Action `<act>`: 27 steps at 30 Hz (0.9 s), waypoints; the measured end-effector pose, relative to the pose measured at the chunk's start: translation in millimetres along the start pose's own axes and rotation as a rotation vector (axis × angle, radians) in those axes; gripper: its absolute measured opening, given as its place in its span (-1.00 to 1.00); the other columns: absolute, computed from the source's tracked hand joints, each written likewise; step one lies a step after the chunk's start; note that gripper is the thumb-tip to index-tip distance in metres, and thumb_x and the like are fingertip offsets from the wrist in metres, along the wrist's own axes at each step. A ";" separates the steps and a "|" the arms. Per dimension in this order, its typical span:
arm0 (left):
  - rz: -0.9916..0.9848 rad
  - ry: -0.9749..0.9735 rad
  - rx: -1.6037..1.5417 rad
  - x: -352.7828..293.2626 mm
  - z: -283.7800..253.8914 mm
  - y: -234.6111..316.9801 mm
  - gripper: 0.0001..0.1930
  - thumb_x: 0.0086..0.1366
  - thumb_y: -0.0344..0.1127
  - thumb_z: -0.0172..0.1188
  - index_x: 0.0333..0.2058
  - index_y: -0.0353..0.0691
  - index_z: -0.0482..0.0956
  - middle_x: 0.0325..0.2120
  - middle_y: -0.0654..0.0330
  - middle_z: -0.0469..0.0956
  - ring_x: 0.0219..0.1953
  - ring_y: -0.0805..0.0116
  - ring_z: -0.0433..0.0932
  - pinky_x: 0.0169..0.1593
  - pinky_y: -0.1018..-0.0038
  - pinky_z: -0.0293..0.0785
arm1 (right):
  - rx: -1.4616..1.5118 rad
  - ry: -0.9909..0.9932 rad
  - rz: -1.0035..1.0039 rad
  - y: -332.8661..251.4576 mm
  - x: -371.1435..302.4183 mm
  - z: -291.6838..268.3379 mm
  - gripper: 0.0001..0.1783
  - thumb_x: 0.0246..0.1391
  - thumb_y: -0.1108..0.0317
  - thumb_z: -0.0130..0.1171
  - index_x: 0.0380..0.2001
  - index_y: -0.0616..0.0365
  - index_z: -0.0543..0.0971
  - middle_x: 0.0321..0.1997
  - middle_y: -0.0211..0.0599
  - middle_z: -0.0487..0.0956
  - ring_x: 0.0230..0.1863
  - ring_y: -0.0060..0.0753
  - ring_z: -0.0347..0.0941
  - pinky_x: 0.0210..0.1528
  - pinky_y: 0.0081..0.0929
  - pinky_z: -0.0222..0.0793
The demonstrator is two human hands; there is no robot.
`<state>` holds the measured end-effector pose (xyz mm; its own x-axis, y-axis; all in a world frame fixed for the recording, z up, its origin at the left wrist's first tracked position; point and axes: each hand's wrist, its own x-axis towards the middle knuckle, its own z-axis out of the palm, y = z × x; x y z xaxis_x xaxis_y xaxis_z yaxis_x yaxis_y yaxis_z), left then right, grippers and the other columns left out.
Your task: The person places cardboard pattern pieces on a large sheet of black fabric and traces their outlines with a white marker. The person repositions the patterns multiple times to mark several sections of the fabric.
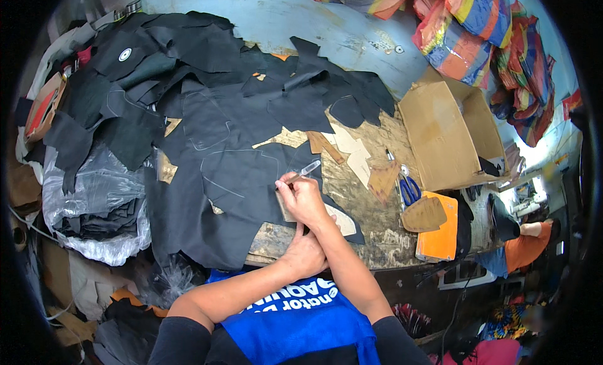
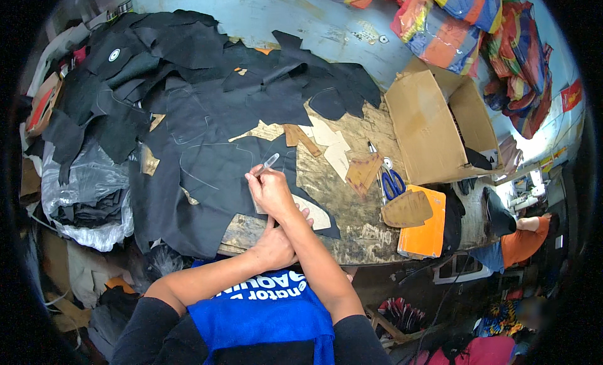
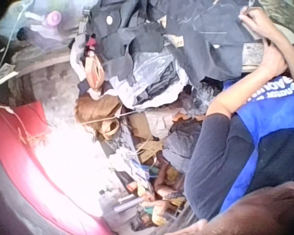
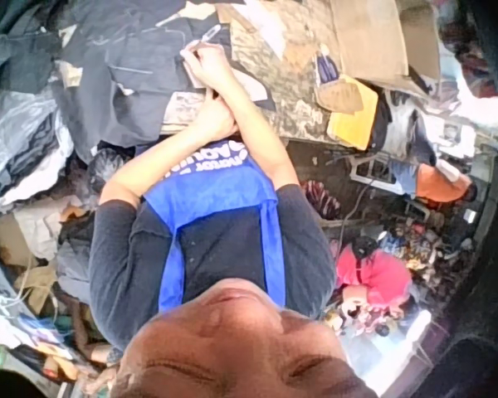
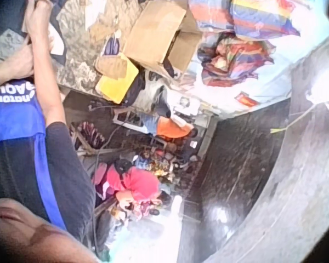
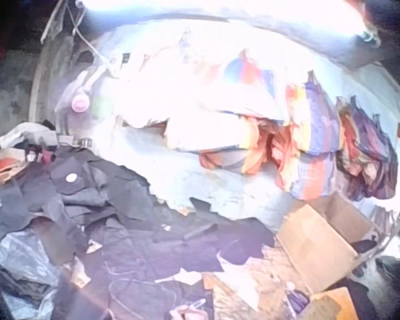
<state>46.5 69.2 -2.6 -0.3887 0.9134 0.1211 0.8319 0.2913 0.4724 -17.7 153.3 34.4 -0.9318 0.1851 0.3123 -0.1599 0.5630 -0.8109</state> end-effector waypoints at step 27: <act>-0.042 -0.045 0.123 4.7 -13.0 8.5 -0.22 0.17 0.20 0.05 0.21 -0.24 0.22 0.30 0.04 0.06 0.37 0.03 -0.12 0.20 -0.37 -0.27 | -0.221 0.550 0.383 28.7 -140.9 -93.6 -0.83 0.13 0.44 0.07 -0.46 0.36 0.49 -0.61 -0.17 0.56 -0.52 -0.43 0.56 -0.47 -0.49 0.41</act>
<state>46.6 72.3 13.4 -0.4084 0.9106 0.0629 0.8585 0.3599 0.3653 139.5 218.7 13.4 -0.5998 0.7505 0.2775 0.2703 0.5164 -0.8126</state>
